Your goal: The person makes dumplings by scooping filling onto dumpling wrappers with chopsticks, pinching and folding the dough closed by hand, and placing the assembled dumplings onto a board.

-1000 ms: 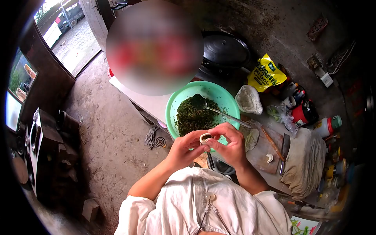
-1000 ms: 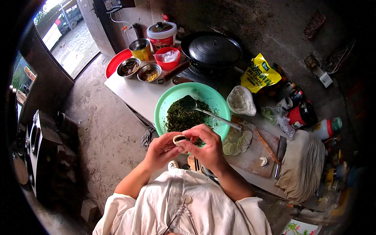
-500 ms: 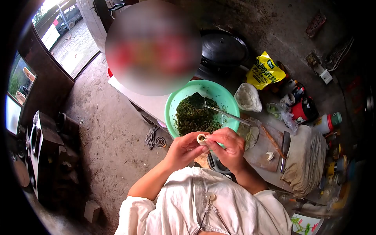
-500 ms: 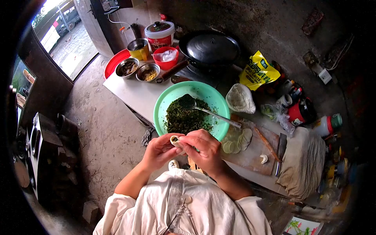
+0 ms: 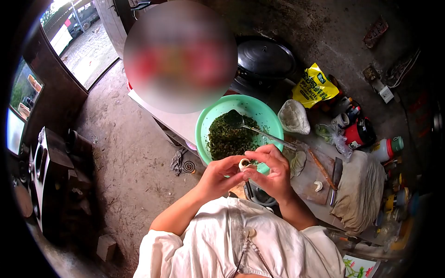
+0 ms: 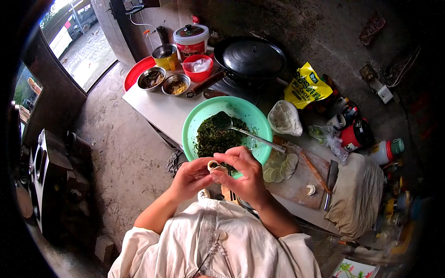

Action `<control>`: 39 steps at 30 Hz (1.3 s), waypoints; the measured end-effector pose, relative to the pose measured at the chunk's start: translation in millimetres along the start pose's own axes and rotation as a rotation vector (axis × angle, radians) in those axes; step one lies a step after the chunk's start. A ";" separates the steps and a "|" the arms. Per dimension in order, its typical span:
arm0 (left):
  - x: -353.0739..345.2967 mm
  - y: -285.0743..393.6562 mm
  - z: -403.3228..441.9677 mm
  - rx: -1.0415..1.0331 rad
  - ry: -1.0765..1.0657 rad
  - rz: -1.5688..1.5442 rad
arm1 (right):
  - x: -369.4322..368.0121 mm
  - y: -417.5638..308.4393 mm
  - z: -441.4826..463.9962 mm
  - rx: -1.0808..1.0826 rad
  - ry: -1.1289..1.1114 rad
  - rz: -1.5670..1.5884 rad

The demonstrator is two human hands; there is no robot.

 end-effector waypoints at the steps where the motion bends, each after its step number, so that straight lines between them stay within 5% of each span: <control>1: 0.1 0.2 0.3 -0.001 0.001 0.000 | -0.8 2.6 -1.0 -0.002 -0.029 0.019; 8: 1.6 2.4 3.1 0.064 0.008 0.060 | -0.6 2.3 1.4 0.134 -0.014 -0.093; 26: 5.7 13.3 8.0 0.027 -0.019 0.255 | 2.1 7.0 7.3 -0.051 -0.063 0.116; 31: 5.8 11.9 6.8 0.076 -0.055 0.190 | 3.5 7.9 8.8 0.307 -0.040 -0.238; 34: 4.6 9.8 7.1 0.180 -0.053 0.142 | 1.1 13.8 8.7 0.335 -0.018 -0.273; 39: 6.2 -0.4 5.8 0.092 -0.003 0.084 | -2.4 7.4 9.4 0.076 -0.057 -0.068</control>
Point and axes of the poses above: each hand's wrist, its own z-axis towards the middle knuckle, its own x-axis out of the back of the hand, y = z × x, the point moved 1 cm from there along z, towards the middle knuckle, and after that the axes turned 7 degrees about -y, right-handed, at the moved point
